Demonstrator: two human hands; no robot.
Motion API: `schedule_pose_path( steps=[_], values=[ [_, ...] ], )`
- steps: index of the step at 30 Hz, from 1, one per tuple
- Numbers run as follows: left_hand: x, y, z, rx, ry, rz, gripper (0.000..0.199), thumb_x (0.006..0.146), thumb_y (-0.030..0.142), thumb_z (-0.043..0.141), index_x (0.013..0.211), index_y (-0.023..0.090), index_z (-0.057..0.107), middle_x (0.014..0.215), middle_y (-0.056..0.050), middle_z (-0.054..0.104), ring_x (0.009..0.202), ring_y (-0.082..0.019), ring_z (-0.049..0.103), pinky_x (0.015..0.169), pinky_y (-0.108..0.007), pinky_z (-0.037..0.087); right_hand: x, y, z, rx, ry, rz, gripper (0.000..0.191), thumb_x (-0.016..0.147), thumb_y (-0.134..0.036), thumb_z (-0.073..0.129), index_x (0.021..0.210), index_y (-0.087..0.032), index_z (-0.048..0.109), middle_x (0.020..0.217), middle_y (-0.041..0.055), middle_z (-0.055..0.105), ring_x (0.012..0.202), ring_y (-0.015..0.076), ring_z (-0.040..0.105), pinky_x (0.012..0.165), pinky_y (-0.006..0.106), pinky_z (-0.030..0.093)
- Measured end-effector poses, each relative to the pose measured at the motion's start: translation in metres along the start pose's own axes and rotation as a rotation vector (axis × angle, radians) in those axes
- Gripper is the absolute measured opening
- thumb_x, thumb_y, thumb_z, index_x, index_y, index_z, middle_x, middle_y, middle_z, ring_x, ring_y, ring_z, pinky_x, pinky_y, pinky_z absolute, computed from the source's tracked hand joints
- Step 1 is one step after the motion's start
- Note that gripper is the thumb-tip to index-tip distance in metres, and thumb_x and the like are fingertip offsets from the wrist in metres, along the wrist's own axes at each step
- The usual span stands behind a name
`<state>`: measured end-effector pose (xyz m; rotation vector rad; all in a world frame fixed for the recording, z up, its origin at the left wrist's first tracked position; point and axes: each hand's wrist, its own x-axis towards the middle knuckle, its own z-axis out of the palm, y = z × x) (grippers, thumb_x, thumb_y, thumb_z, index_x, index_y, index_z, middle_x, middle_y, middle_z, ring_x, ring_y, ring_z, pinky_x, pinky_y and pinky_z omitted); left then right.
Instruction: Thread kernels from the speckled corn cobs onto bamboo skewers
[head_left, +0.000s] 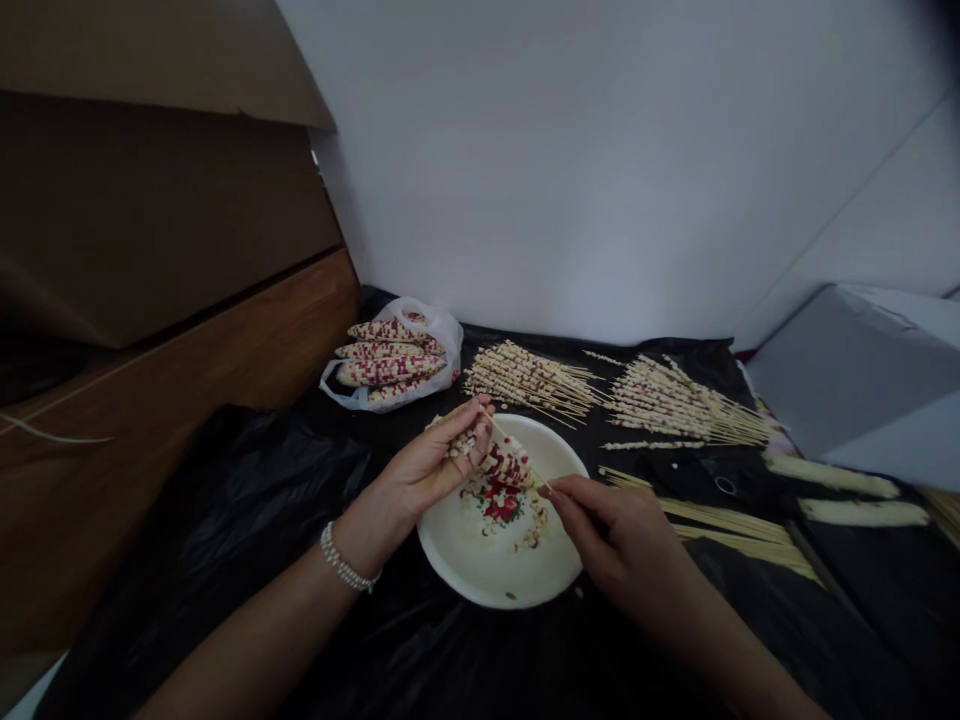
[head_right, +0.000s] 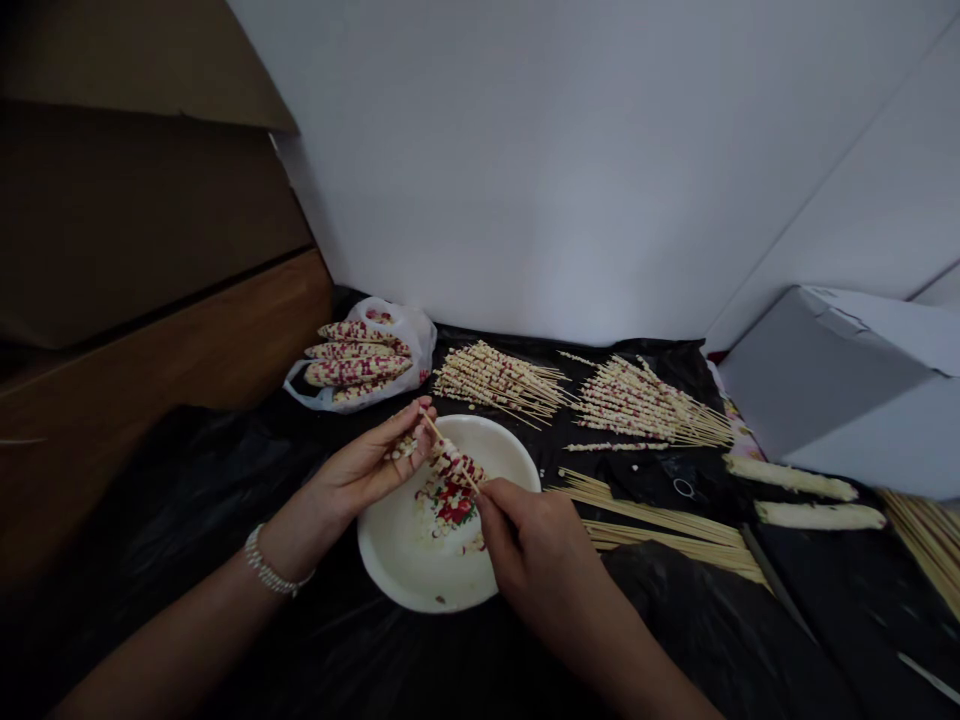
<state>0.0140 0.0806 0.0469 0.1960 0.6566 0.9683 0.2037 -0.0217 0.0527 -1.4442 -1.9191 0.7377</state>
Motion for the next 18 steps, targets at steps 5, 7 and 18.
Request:
schedule_pose_path(
  steps=[5, 7, 18],
  values=[
    [0.0019, 0.0002, -0.0016, 0.019, -0.008, 0.006, 0.015, 0.088, 0.004, 0.054, 0.097, 0.007, 0.065, 0.087, -0.007, 0.067, 0.073, -0.009, 0.066, 0.066, -0.015, 0.057, 0.0009, -0.0014, 0.0006, -0.019, 0.024, -0.026, 0.034, 0.095, -0.034, 0.041, 0.066, -0.021, 0.055, 0.055, -0.0009, 0.055, 0.060, 0.0125, 0.058, 0.056, 0.025, 0.038],
    [0.0026, -0.0007, -0.0023, 0.009, -0.022, 0.002, 0.014, 0.088, 0.004, 0.054, 0.096, 0.007, 0.066, 0.086, -0.007, 0.067, 0.073, -0.009, 0.066, 0.065, -0.015, 0.057, 0.0011, -0.0016, 0.0017, -0.030, 0.035, -0.035, 0.034, 0.095, -0.033, 0.041, 0.067, -0.021, 0.055, 0.055, -0.0010, 0.055, 0.060, 0.0125, 0.058, 0.057, 0.025, 0.038],
    [0.0050, -0.0096, -0.0067, 0.007, -0.032, -0.004, 0.015, 0.088, 0.008, 0.056, 0.099, 0.008, 0.067, 0.084, -0.006, 0.067, 0.069, -0.008, 0.066, 0.065, -0.016, 0.058, 0.0024, 0.0045, 0.0087, -0.067, 0.031, -0.028, 0.032, 0.096, -0.033, 0.039, 0.073, -0.020, 0.058, 0.064, 0.0008, 0.062, 0.057, 0.0115, 0.054, 0.057, 0.027, 0.034]
  ],
)
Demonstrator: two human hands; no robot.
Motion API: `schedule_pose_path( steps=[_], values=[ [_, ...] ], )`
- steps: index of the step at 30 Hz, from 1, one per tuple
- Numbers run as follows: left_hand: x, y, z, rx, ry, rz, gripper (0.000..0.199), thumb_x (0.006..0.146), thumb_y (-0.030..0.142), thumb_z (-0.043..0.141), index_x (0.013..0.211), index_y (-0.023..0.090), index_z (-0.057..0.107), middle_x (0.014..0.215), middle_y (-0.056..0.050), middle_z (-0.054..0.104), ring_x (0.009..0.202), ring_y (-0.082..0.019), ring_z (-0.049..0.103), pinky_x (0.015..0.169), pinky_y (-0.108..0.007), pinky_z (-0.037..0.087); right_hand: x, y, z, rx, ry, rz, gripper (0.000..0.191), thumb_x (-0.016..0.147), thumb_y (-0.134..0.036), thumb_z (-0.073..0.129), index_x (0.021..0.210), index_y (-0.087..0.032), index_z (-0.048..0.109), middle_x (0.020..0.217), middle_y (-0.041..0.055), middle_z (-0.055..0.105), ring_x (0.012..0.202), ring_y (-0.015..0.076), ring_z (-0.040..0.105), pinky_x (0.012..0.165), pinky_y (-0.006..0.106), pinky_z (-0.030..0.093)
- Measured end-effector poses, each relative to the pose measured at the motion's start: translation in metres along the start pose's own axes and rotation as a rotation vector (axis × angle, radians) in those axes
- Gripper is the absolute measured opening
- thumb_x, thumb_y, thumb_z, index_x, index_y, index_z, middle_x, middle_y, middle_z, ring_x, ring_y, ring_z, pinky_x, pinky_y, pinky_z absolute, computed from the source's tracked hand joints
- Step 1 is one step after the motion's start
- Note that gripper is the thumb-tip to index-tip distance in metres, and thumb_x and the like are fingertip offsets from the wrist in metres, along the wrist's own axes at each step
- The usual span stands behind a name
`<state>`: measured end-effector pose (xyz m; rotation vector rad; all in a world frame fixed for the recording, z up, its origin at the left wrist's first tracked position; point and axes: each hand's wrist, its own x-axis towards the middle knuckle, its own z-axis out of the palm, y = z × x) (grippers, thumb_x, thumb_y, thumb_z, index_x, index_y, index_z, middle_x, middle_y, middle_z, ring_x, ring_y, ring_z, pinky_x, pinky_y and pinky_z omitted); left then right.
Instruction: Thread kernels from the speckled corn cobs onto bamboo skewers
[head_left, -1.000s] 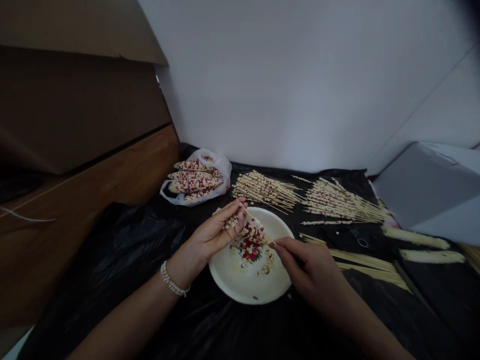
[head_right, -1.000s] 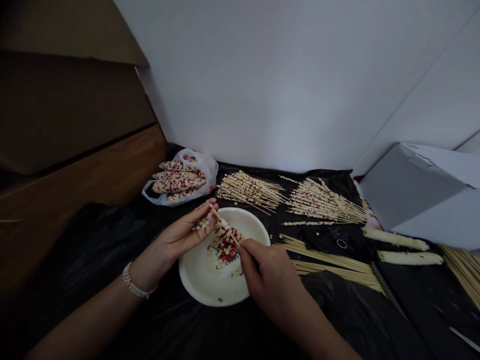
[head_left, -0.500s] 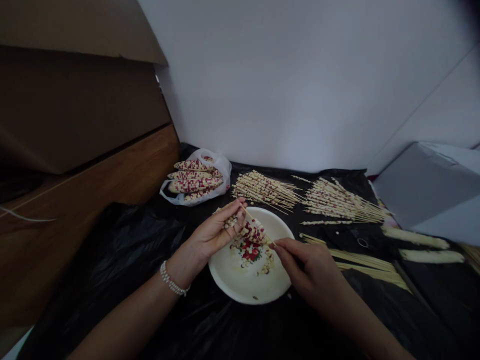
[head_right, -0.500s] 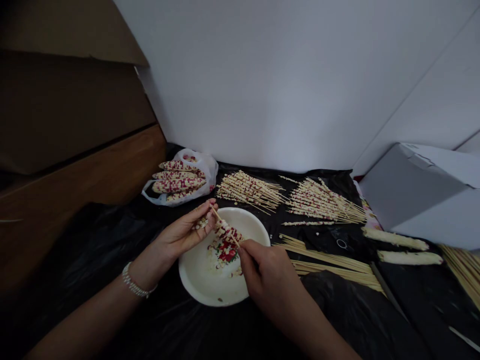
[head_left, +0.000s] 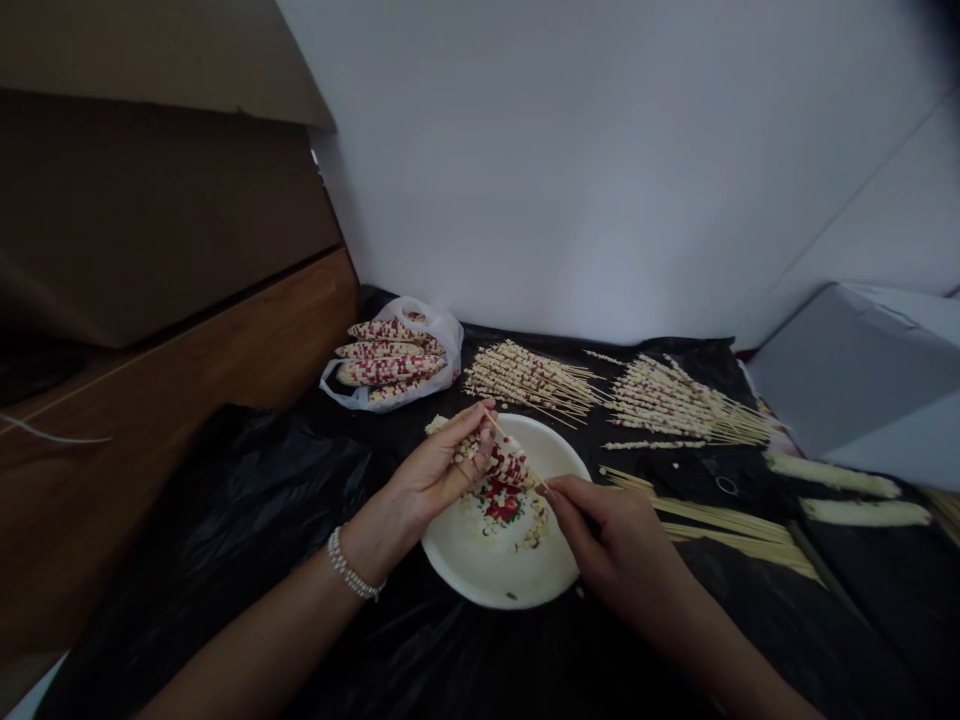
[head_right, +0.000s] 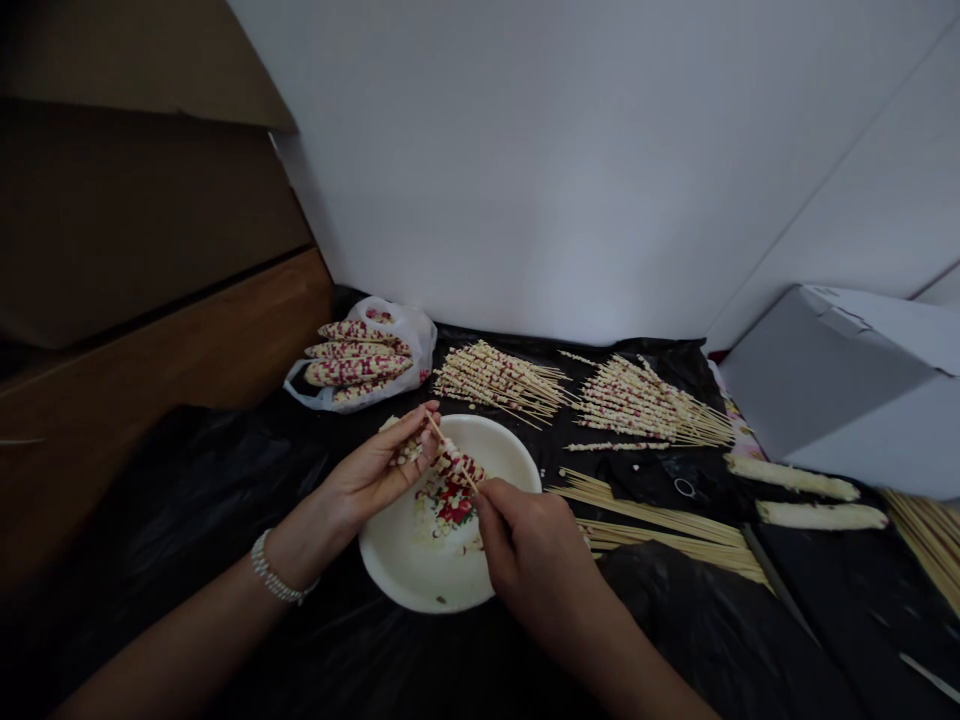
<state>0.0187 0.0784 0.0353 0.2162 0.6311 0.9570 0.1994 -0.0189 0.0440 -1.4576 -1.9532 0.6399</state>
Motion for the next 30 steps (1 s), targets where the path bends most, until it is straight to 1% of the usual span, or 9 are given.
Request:
schedule_pose_path(
  steps=[3, 5, 8, 12, 18, 21, 24, 27, 30],
  values=[
    [0.000, 0.001, -0.001, -0.004, -0.047, -0.063, 0.019, 0.091, 0.014, 0.054, 0.104, 0.007, 0.066, 0.082, -0.006, 0.066, 0.068, -0.009, 0.065, 0.064, -0.018, 0.058, 0.000, 0.000, 0.000, -0.003, -0.005, -0.005, 0.032, 0.096, -0.033, 0.039, 0.075, -0.020, 0.058, 0.065, 0.0011, 0.062, 0.058, 0.0118, 0.054, 0.057, 0.028, 0.034],
    [0.000, 0.001, -0.002, -0.004, -0.054, -0.069, 0.018, 0.091, 0.014, 0.054, 0.103, 0.007, 0.066, 0.080, -0.006, 0.066, 0.068, -0.009, 0.065, 0.064, -0.018, 0.058, -0.001, 0.000, -0.001, 0.001, -0.007, -0.006, 0.032, 0.096, -0.033, 0.039, 0.074, -0.020, 0.058, 0.064, 0.0010, 0.062, 0.057, 0.0120, 0.054, 0.057, 0.028, 0.033],
    [-0.001, 0.002, -0.001, 0.022, -0.035, -0.033, 0.016, 0.089, 0.011, 0.057, 0.100, 0.008, 0.067, 0.078, -0.005, 0.066, 0.068, -0.008, 0.065, 0.064, -0.017, 0.057, -0.001, -0.002, -0.001, 0.000, 0.002, -0.004, 0.032, 0.096, -0.033, 0.038, 0.074, -0.020, 0.058, 0.063, 0.0010, 0.061, 0.056, 0.0121, 0.053, 0.057, 0.028, 0.033],
    [-0.001, 0.000, 0.001, 0.092, 0.005, 0.007, 0.014, 0.089, 0.012, 0.058, 0.096, 0.008, 0.069, 0.075, -0.003, 0.065, 0.066, -0.006, 0.064, 0.064, -0.015, 0.056, -0.001, -0.002, -0.001, 0.014, -0.001, 0.000, 0.032, 0.096, -0.033, 0.038, 0.074, -0.020, 0.058, 0.064, 0.0012, 0.061, 0.057, 0.0124, 0.053, 0.057, 0.027, 0.033],
    [-0.003, -0.011, 0.003, 0.203, 0.036, 0.066, 0.013, 0.087, 0.013, 0.061, 0.093, 0.007, 0.071, 0.074, -0.003, 0.065, 0.064, -0.005, 0.062, 0.063, -0.013, 0.054, -0.001, 0.000, 0.000, 0.018, -0.003, 0.001, 0.031, 0.096, -0.032, 0.039, 0.073, -0.021, 0.057, 0.063, 0.0011, 0.061, 0.056, 0.0124, 0.053, 0.057, 0.026, 0.034],
    [-0.005, -0.017, 0.002, 0.268, 0.021, 0.085, 0.012, 0.083, 0.014, 0.065, 0.090, 0.007, 0.072, 0.075, -0.003, 0.066, 0.065, -0.005, 0.063, 0.062, -0.012, 0.054, 0.000, 0.001, 0.001, 0.012, 0.006, 0.003, 0.032, 0.096, -0.033, 0.039, 0.074, -0.020, 0.058, 0.064, 0.0016, 0.062, 0.057, 0.0125, 0.054, 0.057, 0.026, 0.035],
    [-0.007, -0.022, 0.002, 0.279, 0.010, 0.064, 0.007, 0.081, 0.012, 0.067, 0.085, 0.008, 0.072, 0.077, -0.004, 0.068, 0.067, -0.007, 0.064, 0.061, -0.012, 0.054, 0.001, 0.002, 0.002, 0.014, 0.015, 0.010, 0.032, 0.096, -0.032, 0.039, 0.075, -0.019, 0.060, 0.065, 0.0021, 0.063, 0.057, 0.0125, 0.054, 0.056, 0.026, 0.035],
    [-0.008, -0.024, 0.003, 0.258, 0.012, 0.038, 0.007, 0.083, 0.011, 0.065, 0.082, 0.009, 0.072, 0.078, -0.005, 0.068, 0.068, -0.007, 0.064, 0.063, -0.013, 0.054, 0.002, 0.003, 0.002, 0.009, 0.024, 0.010, 0.032, 0.095, -0.031, 0.039, 0.075, -0.019, 0.061, 0.065, 0.0026, 0.064, 0.057, 0.0125, 0.055, 0.057, 0.026, 0.037],
    [-0.010, -0.025, 0.005, 0.260, -0.002, 0.014, 0.013, 0.087, 0.015, 0.061, 0.089, 0.009, 0.072, 0.081, -0.007, 0.068, 0.069, -0.008, 0.064, 0.064, -0.014, 0.054, 0.004, 0.004, 0.002, 0.004, 0.024, 0.010, 0.032, 0.095, -0.031, 0.040, 0.075, -0.019, 0.062, 0.067, 0.0032, 0.065, 0.059, 0.0128, 0.057, 0.058, 0.026, 0.038]
  ],
)
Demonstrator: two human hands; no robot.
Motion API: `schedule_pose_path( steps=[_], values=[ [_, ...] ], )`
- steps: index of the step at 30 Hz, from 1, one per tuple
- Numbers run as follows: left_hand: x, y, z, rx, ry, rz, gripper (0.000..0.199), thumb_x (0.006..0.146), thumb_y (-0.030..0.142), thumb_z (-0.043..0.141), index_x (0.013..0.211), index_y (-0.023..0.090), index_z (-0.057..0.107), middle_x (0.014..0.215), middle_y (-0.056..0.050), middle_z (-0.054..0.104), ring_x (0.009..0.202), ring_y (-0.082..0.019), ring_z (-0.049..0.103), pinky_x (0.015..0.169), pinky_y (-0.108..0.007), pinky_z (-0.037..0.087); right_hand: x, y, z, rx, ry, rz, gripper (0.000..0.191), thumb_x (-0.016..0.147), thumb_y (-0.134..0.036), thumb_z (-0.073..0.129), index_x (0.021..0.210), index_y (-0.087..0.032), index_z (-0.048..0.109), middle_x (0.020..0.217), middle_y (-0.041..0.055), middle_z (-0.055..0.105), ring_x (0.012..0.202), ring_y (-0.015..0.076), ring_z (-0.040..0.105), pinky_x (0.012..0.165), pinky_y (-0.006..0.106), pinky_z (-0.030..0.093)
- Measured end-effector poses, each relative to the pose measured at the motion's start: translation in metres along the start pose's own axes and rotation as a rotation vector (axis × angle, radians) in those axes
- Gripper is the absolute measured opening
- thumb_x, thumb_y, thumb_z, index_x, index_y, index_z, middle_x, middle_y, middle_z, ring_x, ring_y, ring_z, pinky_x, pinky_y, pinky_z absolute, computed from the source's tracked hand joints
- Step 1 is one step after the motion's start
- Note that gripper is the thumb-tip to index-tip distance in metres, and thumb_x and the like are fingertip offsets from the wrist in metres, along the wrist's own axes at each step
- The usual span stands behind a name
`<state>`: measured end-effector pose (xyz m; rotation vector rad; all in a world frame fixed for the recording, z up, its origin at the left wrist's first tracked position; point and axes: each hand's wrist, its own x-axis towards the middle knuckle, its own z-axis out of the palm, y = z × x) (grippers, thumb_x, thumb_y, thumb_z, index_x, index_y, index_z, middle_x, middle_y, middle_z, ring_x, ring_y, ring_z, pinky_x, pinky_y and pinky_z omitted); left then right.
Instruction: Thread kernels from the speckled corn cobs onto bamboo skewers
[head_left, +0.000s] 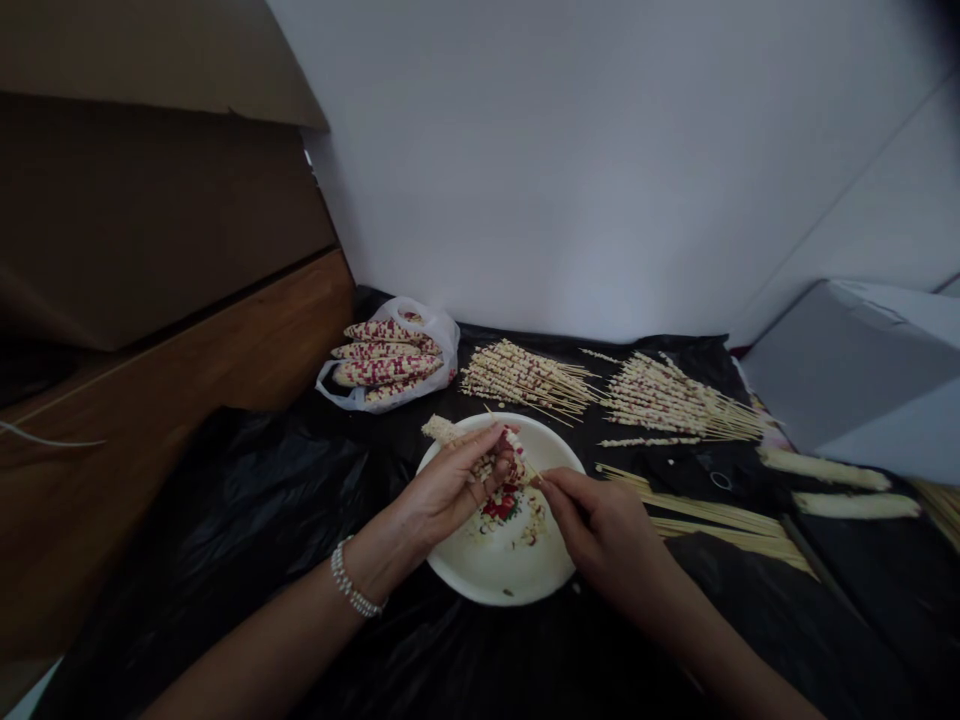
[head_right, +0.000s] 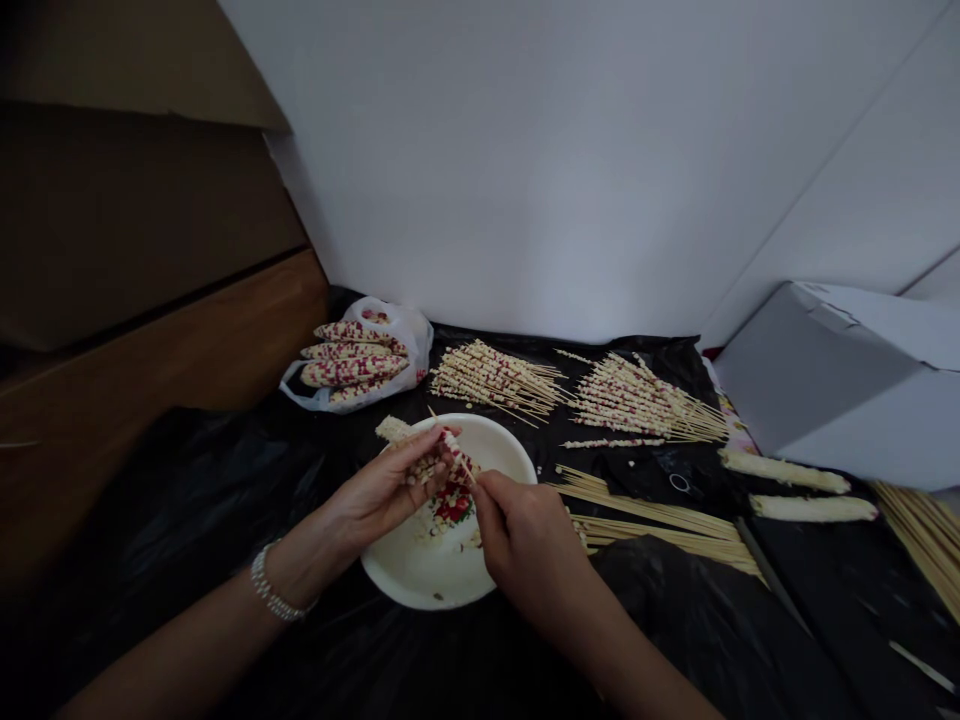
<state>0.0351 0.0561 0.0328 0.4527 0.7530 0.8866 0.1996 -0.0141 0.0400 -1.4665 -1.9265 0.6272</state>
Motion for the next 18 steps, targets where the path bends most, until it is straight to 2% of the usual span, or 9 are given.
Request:
schedule_pose_path(
  steps=[4, 8, 10, 11, 13, 15, 18],
  values=[
    [-0.002, 0.002, 0.000, 0.033, -0.036, 0.025, 0.019, 0.087, 0.019, 0.061, 0.100, 0.010, 0.072, 0.087, -0.007, 0.068, 0.069, -0.007, 0.064, 0.062, -0.012, 0.053, 0.001, 0.000, 0.000, 0.043, 0.001, 0.001, 0.031, 0.095, -0.033, 0.040, 0.083, -0.019, 0.066, 0.064, 0.0012, 0.065, 0.057, 0.0119, 0.056, 0.056, 0.024, 0.039],
    [0.004, 0.016, -0.006, -0.070, 0.030, 0.090, 0.019, 0.089, 0.018, 0.059, 0.102, 0.009, 0.070, 0.084, -0.004, 0.066, 0.067, -0.005, 0.063, 0.062, -0.011, 0.052, 0.001, 0.002, -0.004, 0.095, -0.057, 0.031, 0.035, 0.094, -0.039, 0.044, 0.115, -0.018, 0.063, 0.059, -0.0023, 0.063, 0.049, 0.0115, 0.053, 0.053, 0.024, 0.038],
    [0.008, 0.026, -0.009, -0.114, 0.050, 0.105, 0.019, 0.091, 0.018, 0.055, 0.101, 0.009, 0.068, 0.080, -0.003, 0.065, 0.064, -0.004, 0.062, 0.061, -0.011, 0.052, 0.001, 0.003, -0.008, 0.055, -0.088, 0.037, 0.039, 0.093, -0.042, 0.046, 0.121, -0.017, 0.059, 0.061, -0.0019, 0.064, 0.050, 0.0123, 0.055, 0.053, 0.025, 0.038],
    [0.010, 0.031, -0.011, -0.170, 0.086, 0.111, 0.019, 0.092, 0.018, 0.054, 0.102, 0.009, 0.067, 0.078, -0.003, 0.065, 0.063, -0.005, 0.062, 0.061, -0.012, 0.053, 0.000, 0.003, -0.009, 0.016, -0.099, 0.037, 0.037, 0.093, -0.042, 0.046, 0.117, -0.018, 0.061, 0.062, -0.0009, 0.065, 0.052, 0.0130, 0.056, 0.055, 0.026, 0.038],
    [0.013, 0.038, -0.013, -0.227, 0.123, 0.104, 0.019, 0.092, 0.018, 0.053, 0.104, 0.009, 0.066, 0.076, -0.002, 0.065, 0.062, -0.005, 0.061, 0.061, -0.012, 0.053, -0.001, 0.002, -0.012, -0.087, -0.116, 0.041, 0.033, 0.095, -0.042, 0.042, 0.096, -0.019, 0.065, 0.064, 0.0013, 0.065, 0.056, 0.0140, 0.058, 0.056, 0.027, 0.036],
    [0.014, 0.040, -0.014, -0.240, 0.155, 0.110, 0.019, 0.092, 0.018, 0.052, 0.104, 0.010, 0.065, 0.075, -0.003, 0.065, 0.061, -0.005, 0.060, 0.060, -0.012, 0.053, -0.003, 0.000, -0.012, -0.166, -0.121, 0.037, 0.038, 0.097, -0.040, 0.036, 0.077, -0.020, 0.061, 0.065, 0.0028, 0.065, 0.057, 0.0142, 0.058, 0.057, 0.028, 0.035],
    [0.015, 0.036, -0.013, -0.227, 0.158, 0.119, 0.017, 0.092, 0.017, 0.052, 0.101, 0.011, 0.066, 0.076, -0.003, 0.066, 0.060, -0.005, 0.060, 0.057, -0.011, 0.052, -0.007, -0.005, -0.010, -0.197, -0.061, 0.015, 0.040, 0.099, -0.039, 0.030, 0.078, -0.021, 0.058, 0.066, 0.0034, 0.066, 0.059, 0.0149, 0.060, 0.057, 0.028, 0.035]
  ],
)
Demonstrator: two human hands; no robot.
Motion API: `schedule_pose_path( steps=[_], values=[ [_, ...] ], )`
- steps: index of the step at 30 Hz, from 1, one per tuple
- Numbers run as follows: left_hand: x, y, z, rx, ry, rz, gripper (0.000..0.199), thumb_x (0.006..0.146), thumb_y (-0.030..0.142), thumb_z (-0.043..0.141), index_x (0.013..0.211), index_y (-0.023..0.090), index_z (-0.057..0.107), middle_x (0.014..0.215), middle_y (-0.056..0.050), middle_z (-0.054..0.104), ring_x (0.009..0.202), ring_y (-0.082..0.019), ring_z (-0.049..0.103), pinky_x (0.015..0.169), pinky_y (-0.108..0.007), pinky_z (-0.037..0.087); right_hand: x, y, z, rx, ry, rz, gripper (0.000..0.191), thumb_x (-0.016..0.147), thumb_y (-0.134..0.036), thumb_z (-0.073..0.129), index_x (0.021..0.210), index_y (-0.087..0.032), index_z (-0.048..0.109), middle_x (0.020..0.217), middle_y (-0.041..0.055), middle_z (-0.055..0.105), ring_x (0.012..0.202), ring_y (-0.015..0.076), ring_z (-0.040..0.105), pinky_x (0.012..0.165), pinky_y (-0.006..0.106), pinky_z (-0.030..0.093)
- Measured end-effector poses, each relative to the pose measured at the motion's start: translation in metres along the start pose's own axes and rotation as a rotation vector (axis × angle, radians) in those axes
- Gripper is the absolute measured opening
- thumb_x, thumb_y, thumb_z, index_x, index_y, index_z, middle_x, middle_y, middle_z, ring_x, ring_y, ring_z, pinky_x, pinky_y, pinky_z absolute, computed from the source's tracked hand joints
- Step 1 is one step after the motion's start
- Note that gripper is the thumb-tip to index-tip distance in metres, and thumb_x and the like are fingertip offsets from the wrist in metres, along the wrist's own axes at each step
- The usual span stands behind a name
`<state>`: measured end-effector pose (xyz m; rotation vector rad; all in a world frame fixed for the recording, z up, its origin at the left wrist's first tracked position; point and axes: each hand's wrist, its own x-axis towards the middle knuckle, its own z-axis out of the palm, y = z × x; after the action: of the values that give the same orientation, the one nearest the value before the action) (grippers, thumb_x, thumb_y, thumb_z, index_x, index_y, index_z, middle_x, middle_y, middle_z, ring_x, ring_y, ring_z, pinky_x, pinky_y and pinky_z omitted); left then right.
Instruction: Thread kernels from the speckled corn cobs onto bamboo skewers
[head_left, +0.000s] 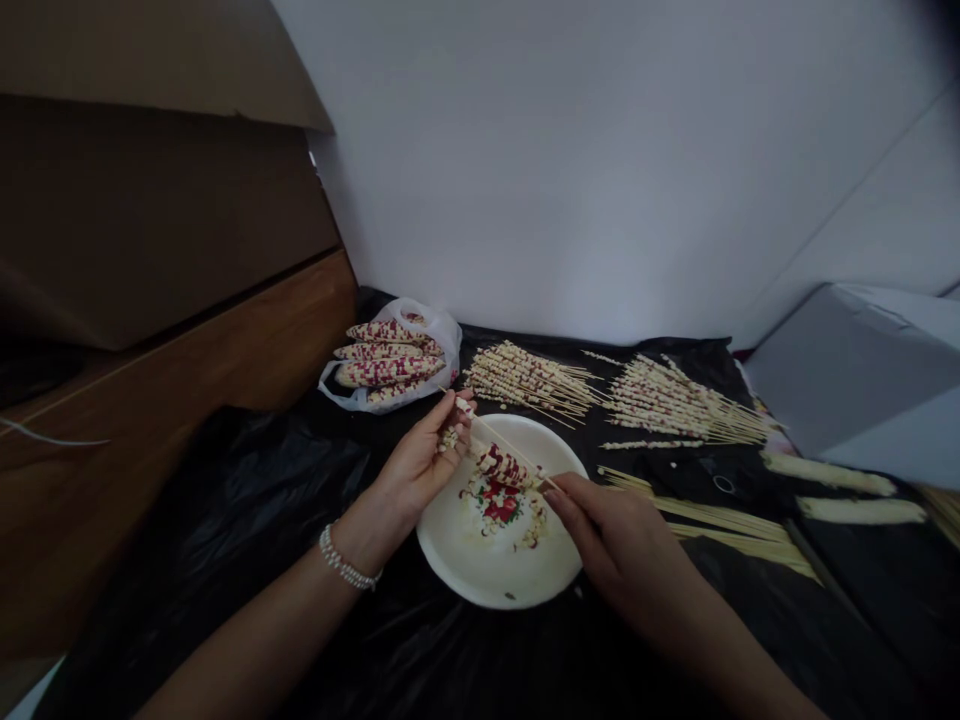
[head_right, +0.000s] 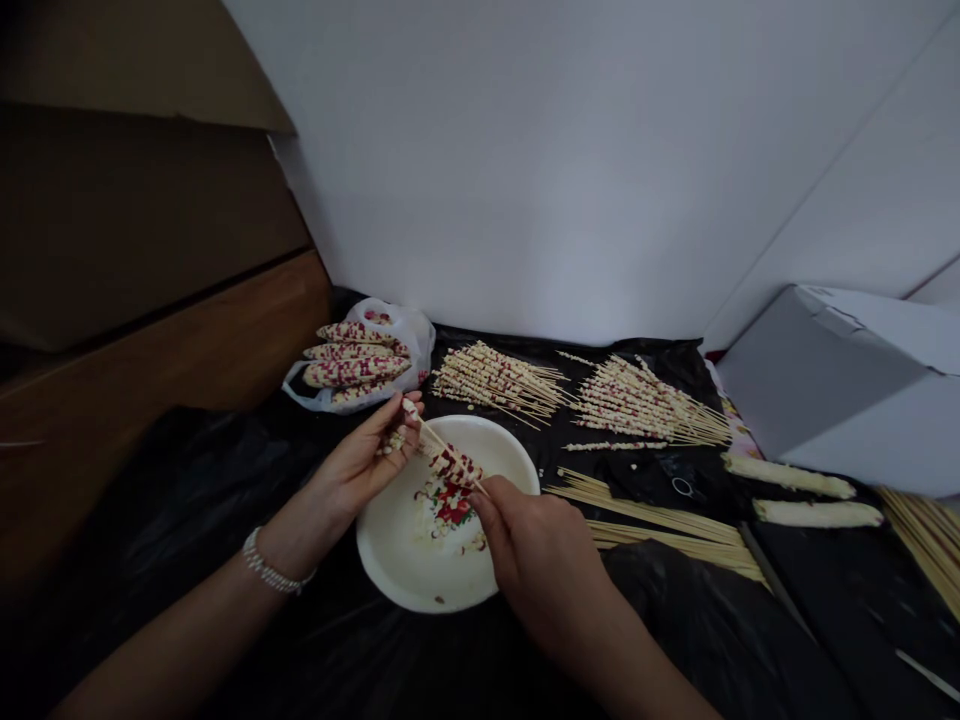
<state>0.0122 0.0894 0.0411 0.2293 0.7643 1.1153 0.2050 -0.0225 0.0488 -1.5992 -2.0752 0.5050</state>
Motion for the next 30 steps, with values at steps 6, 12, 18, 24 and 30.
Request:
schedule_pose_path(
  steps=[6, 12, 18, 24, 30],
  values=[
    [-0.006, -0.005, 0.005, -0.014, 0.011, 0.024, 0.013, 0.091, 0.015, 0.055, 0.092, 0.009, 0.067, 0.074, -0.003, 0.065, 0.058, -0.004, 0.060, 0.057, -0.011, 0.053, -0.003, -0.005, 0.004, -0.041, 0.082, -0.021, 0.037, 0.097, -0.034, 0.031, 0.081, -0.021, 0.061, 0.062, 0.0035, 0.065, 0.054, 0.0143, 0.058, 0.053, 0.028, 0.034],
    [-0.010, -0.005, 0.010, -0.010, 0.047, 0.035, 0.014, 0.090, 0.014, 0.056, 0.091, 0.008, 0.068, 0.075, -0.004, 0.066, 0.058, -0.005, 0.062, 0.058, -0.012, 0.055, -0.002, -0.004, 0.004, 0.056, 0.092, -0.013, 0.037, 0.097, -0.035, 0.032, 0.077, -0.020, 0.060, 0.062, 0.0035, 0.065, 0.054, 0.0137, 0.058, 0.055, 0.027, 0.038],
    [-0.010, -0.002, 0.009, 0.024, 0.031, 0.079, 0.016, 0.091, 0.013, 0.054, 0.087, 0.007, 0.068, 0.073, -0.005, 0.066, 0.059, -0.006, 0.062, 0.058, -0.012, 0.056, -0.002, -0.003, 0.005, 0.065, 0.089, 0.008, 0.037, 0.097, -0.035, 0.031, 0.077, -0.021, 0.058, 0.064, 0.0047, 0.066, 0.058, 0.0148, 0.060, 0.058, 0.028, 0.038],
    [-0.021, -0.023, 0.012, 0.120, 0.006, -0.002, 0.010, 0.087, 0.012, 0.060, 0.086, 0.009, 0.070, 0.078, -0.005, 0.068, 0.060, -0.005, 0.062, 0.056, -0.011, 0.054, 0.003, -0.001, 0.015, 0.034, 0.047, 0.002, 0.035, 0.098, -0.033, 0.030, 0.080, -0.021, 0.057, 0.063, 0.0031, 0.064, 0.053, 0.0141, 0.057, 0.054, 0.027, 0.034],
    [-0.027, -0.042, 0.011, 0.130, 0.023, -0.032, 0.010, 0.085, 0.009, 0.061, 0.085, 0.010, 0.071, 0.082, -0.005, 0.069, 0.063, -0.006, 0.063, 0.059, -0.012, 0.055, 0.006, 0.005, 0.021, -0.043, 0.084, -0.013, 0.036, 0.098, -0.034, 0.028, 0.080, -0.020, 0.056, 0.065, 0.0037, 0.064, 0.058, 0.0148, 0.059, 0.055, 0.027, 0.032]
  ],
)
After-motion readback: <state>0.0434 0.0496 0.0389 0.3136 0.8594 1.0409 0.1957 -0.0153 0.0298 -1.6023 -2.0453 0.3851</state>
